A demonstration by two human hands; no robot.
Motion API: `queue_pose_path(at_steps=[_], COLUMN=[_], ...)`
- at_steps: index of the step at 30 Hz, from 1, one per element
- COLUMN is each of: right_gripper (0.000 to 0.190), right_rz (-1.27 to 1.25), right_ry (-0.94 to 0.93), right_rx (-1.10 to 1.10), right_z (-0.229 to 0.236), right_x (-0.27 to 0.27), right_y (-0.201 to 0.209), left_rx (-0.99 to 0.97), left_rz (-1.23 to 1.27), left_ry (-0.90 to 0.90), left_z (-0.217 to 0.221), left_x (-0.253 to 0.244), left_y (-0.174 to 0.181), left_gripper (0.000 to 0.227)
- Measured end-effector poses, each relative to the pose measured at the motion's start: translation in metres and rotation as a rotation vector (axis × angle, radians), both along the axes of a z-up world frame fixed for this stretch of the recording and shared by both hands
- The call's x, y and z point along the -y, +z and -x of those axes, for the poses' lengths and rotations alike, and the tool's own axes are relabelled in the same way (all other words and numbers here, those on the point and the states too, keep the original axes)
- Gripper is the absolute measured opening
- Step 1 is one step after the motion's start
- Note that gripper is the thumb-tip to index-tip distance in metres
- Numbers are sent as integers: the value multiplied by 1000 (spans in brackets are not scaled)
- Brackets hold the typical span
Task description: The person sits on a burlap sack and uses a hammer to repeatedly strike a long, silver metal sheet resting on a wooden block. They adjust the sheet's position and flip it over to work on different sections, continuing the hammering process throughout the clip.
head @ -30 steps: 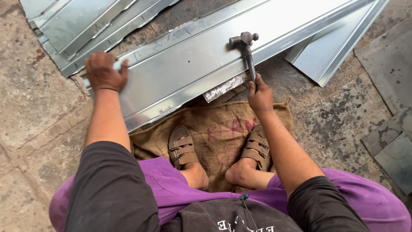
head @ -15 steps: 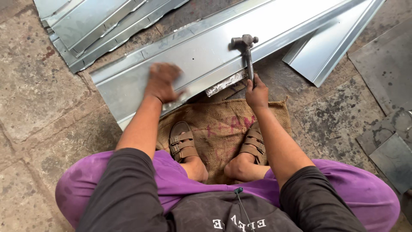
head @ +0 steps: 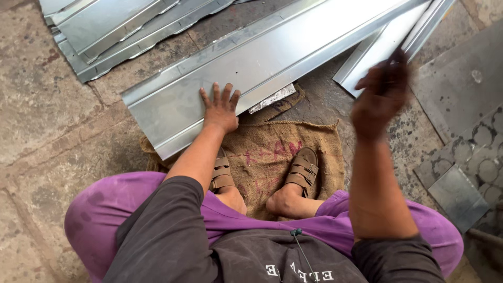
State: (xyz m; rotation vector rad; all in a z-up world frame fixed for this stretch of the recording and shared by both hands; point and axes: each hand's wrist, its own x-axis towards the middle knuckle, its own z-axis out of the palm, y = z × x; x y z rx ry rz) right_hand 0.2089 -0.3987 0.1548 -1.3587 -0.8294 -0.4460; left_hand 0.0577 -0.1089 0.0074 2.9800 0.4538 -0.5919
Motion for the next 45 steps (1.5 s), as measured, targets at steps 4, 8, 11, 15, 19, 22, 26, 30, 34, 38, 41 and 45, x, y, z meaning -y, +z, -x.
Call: queue_pose_path(at_steps=[4, 8, 11, 15, 19, 22, 26, 30, 34, 38, 41, 45], right_gripper=[35, 42, 35, 26, 20, 22, 19, 26, 25, 25, 29, 18], right_rz=[-15, -210, -162, 194, 748, 838, 554, 13, -67, 536, 666, 464], right_ry=[-192, -188, -275, -307, -234, -187, -254, -113, -198, -207, -275, -267], right_rx=[82, -10, -16, -5, -67, -388, -73, 208, 192, 39, -35, 11], right_z=[16, -2, -16, 6, 65, 84, 53, 32, 50, 104, 91, 48], right_x=[52, 121, 125, 47, -23, -49, -51, -30, -36, -56, -65, -49], right_y=[58, 74, 19, -100, -150, -117, -18, 63, 20, -90, -102, -23], left_rx=[45, 154, 165, 161, 173, 190, 158, 139, 87, 102, 230, 97], left_rz=[33, 33, 21, 36, 36, 23, 11, -9, -10, -18, -82, 8], left_ry=[38, 67, 58, 62, 60, 53, 61, 63, 59, 58, 45, 93], left_z=[0, 3, 4, 1, 6, 4, 2, 4, -1, 7, -10, 1], left_x=[-7, -16, -14, -18, -12, -17, -16, -15, -16, -18, -25, -20], left_y=[-15, -28, -37, -36, -37, -32, -33, -32, -32, -41, -40, -48], left_gripper=[77, 70, 69, 70, 70, 72, 74, 73, 77, 79, 77, 82])
